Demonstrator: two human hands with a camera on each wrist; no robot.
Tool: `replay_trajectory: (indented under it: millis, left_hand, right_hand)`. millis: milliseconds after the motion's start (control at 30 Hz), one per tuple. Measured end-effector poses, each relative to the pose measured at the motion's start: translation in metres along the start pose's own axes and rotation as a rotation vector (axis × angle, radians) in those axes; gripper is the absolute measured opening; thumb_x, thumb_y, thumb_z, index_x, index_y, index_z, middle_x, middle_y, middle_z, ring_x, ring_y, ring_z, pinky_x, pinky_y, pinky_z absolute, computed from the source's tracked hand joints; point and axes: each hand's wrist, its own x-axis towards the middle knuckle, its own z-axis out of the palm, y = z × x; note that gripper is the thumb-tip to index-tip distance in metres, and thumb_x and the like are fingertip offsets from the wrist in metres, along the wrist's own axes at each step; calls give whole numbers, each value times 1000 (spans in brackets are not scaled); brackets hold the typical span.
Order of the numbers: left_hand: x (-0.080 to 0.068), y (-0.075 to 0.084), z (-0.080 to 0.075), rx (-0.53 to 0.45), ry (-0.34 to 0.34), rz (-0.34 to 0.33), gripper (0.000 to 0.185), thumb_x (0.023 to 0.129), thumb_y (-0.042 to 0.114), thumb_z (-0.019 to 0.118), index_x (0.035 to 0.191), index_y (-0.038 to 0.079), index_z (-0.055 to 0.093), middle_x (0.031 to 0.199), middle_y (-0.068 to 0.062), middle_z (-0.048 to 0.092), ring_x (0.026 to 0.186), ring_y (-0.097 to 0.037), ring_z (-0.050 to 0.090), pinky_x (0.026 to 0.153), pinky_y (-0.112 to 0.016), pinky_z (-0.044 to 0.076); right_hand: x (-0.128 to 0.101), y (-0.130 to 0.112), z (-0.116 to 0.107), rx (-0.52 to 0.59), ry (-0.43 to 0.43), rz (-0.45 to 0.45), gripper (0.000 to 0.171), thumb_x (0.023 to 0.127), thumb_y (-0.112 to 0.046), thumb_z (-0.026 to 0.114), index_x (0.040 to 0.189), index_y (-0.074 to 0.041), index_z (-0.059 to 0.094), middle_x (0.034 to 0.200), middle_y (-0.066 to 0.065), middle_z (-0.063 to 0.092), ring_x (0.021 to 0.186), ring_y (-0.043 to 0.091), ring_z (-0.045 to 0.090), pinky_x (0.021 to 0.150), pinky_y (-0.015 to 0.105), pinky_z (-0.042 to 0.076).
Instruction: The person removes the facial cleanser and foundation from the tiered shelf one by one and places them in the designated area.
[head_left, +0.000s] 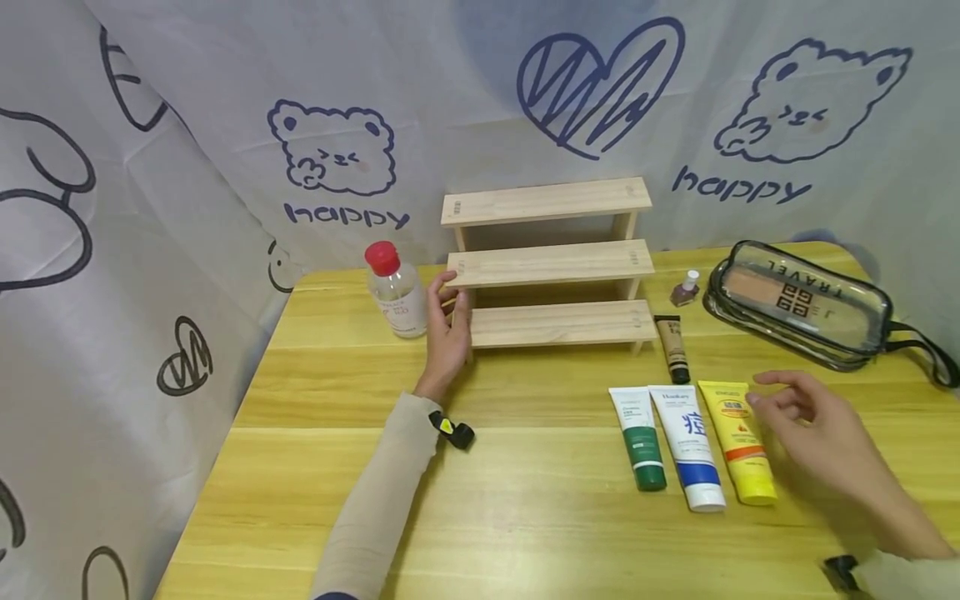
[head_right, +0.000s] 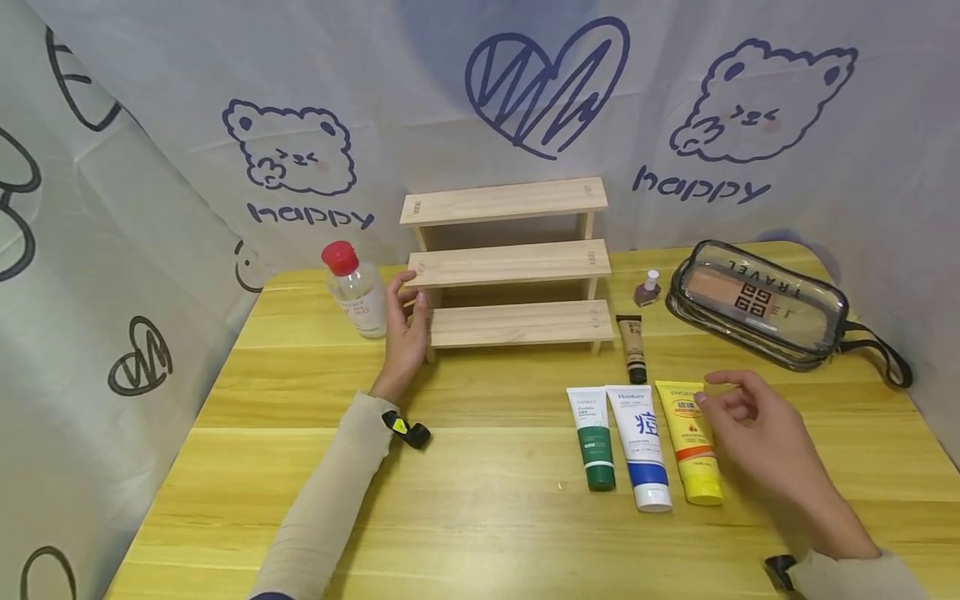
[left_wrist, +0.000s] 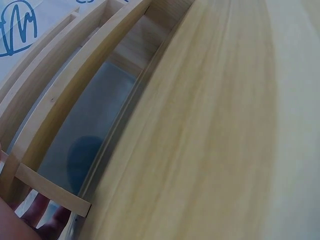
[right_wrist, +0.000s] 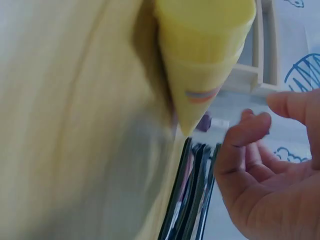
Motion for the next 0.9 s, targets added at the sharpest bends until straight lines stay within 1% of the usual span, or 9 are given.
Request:
replay_trajectory:
  millis: [67,200,300,400,467,533,667,733,900]
  left_hand:
    - [-1,-1,-1,2,-1,-4,41,118,20,46,159,22,41,140,-18,52,126,-29,54,105,-42,45]
    - [-3,-1,-5,22,-11,2,45,116,22,48,160,24,39,140,-18,52,127,-29,53,104,-42,47]
    - [-3,-1,-8,38,-37,30,52,115,28,51,164,25,35,142,-20,52,130,-32,53,104,-48,50]
    - [0,-9,-12,79,-57,55,57,114,37,52,167,26,32,146,-19,52,132,-31,54,105,-49,52]
    - [0,-8,-14,108,-69,54,61,114,40,52,169,28,30,152,-17,50,136,-31,52,110,-51,51]
    - [0,-5,-16,141,-73,47,62,114,41,51,170,27,29,159,-14,47,140,-31,50,115,-52,47]
    - [-5,16,-17,204,-80,59,62,115,34,49,170,18,28,170,-12,38,151,-35,42,125,-58,38]
    - [-7,22,-17,252,-72,73,60,115,32,49,169,14,29,171,-14,36,155,-35,39,129,-57,34]
    - [-8,35,-17,352,-49,134,59,114,32,52,167,13,35,163,-17,39,154,-31,35,133,-50,29]
  right_hand:
    - [2,-5,2,23,56,-44,46,112,-32,63,145,0,58,104,11,77,80,-3,63,63,23,48]
    - [9,-17,7,53,132,-115,38,110,-24,67,141,-3,63,93,-7,75,80,-4,64,61,22,47]
    - [16,-26,8,70,155,-152,36,108,-21,69,139,-4,65,90,-17,71,80,-5,63,62,21,46]
    - [25,-36,8,69,155,-176,34,108,-21,69,138,-6,66,89,-23,68,82,-6,63,65,20,45]
    - [31,-43,8,67,156,-195,33,108,-21,70,137,-6,67,89,-22,68,83,-8,63,69,17,45]
    - [37,-50,9,73,152,-213,32,107,-21,71,136,-7,67,90,-19,69,83,-9,62,68,17,46]
    - [47,-64,11,100,141,-255,31,105,-18,74,133,-6,67,92,-9,72,81,-6,63,62,20,50]
    - [51,-71,12,106,143,-286,31,104,-16,75,132,-6,67,92,-4,73,79,-5,63,60,22,50]
    - [62,-84,17,102,206,-357,30,101,-11,77,129,-4,69,91,1,72,79,-5,62,71,13,48]
